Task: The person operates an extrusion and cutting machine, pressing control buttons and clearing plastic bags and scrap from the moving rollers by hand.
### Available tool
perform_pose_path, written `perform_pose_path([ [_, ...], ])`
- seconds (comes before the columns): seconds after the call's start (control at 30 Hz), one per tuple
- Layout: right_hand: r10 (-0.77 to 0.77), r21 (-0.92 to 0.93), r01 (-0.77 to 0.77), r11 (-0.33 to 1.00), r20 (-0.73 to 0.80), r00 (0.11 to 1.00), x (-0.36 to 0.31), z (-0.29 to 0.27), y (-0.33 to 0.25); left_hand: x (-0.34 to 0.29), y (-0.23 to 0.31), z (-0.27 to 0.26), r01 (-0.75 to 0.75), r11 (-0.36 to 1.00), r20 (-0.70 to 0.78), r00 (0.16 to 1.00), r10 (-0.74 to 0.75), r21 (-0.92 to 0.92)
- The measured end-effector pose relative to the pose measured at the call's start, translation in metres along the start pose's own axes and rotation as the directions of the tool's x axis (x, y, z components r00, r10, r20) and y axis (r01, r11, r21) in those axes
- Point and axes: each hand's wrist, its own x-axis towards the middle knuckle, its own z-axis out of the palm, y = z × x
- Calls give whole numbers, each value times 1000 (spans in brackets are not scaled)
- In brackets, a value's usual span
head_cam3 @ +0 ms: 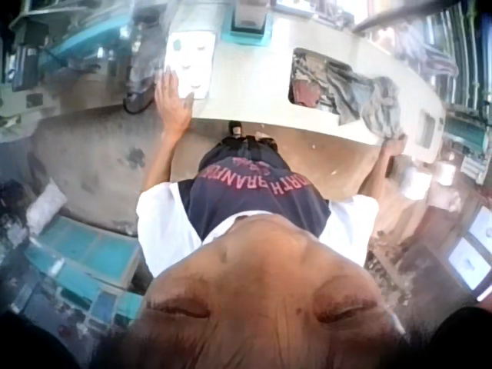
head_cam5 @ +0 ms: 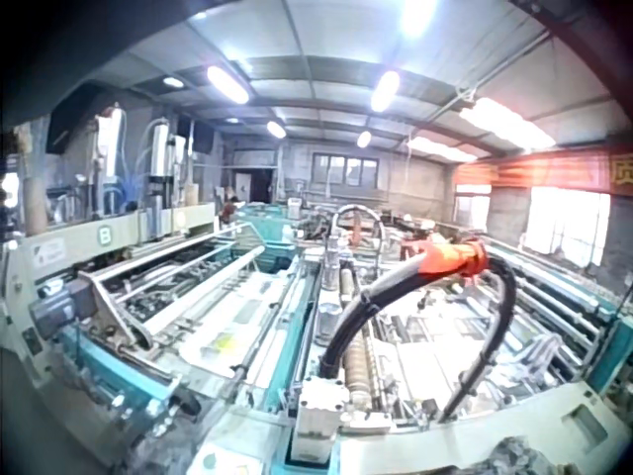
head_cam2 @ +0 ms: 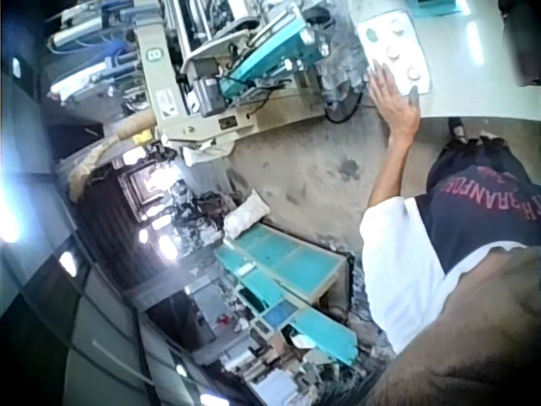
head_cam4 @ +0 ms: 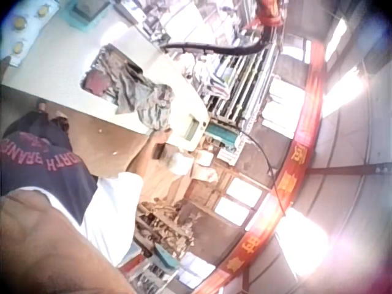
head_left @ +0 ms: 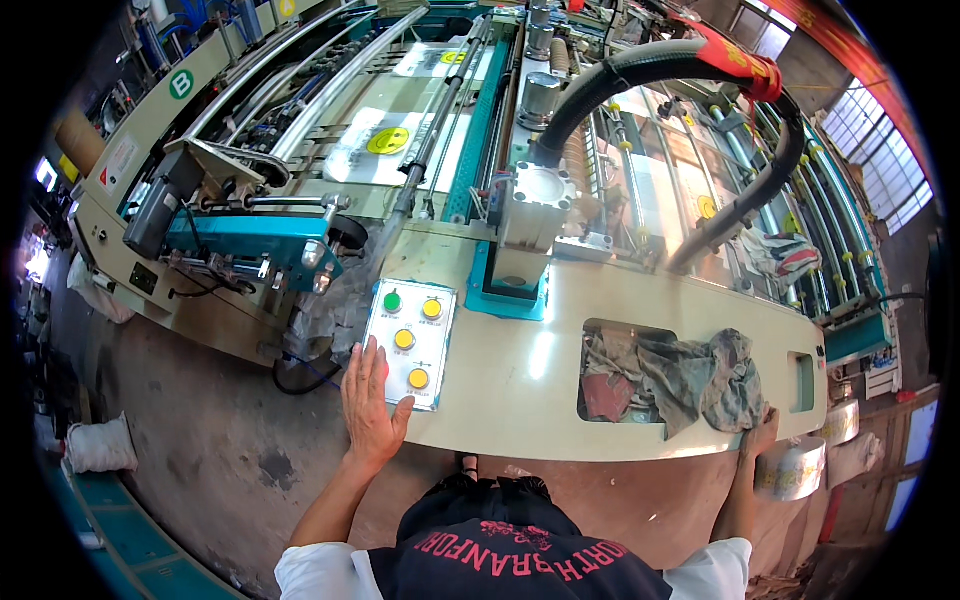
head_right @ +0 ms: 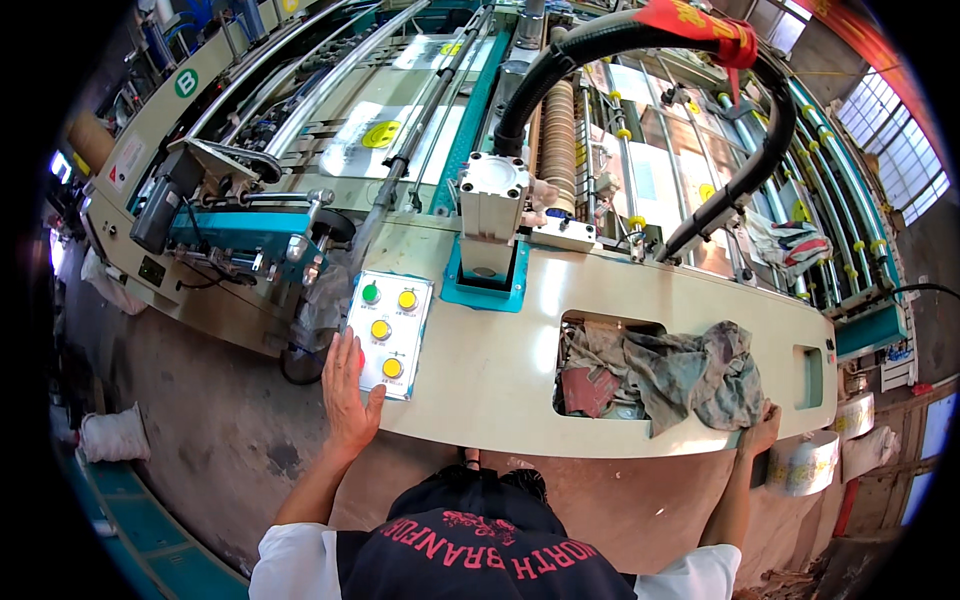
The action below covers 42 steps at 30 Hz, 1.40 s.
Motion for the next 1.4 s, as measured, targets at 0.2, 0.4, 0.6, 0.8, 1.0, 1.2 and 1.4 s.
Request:
perform_pose_path([
  [0.2, -48, 31, 48, 998, -6, 999, -1, 1, 4, -1, 0, 1, 24, 998, -61, 998, -27, -53],
  [0.4, -18, -43, 19, 999, 14, 1000, 2, 3, 14, -16, 1, 3, 35, 997, -88, 995, -40, -62],
  [0.6, -41, -7, 41, 999, -12, 999, -2, 2, 7, -21, 6, -3, 42, 999, -34, 998, -43, -16],
  [0.8, -56, 21, 57, 998, -17, 998, -2, 2, 8, -22, 3, -4, 26, 1000, 22, 999, -26, -11],
  [1.0, -67, -20, 67, 998, -33, 997, -1, 7, 12, -27, 1, 3, 43, 998, -30, 999, -44, -41],
  [1.2, -30, 33, 29, 999, 15, 999, -1, 5, 17, -25, 13, -2, 19, 999, -51, 998, -20, -27],
  [1.4, -65, 70, 65, 995, 0, 998, -3, 3, 12, -14, 21, -5, -20, 999, -5, 1000, 20, -45],
])
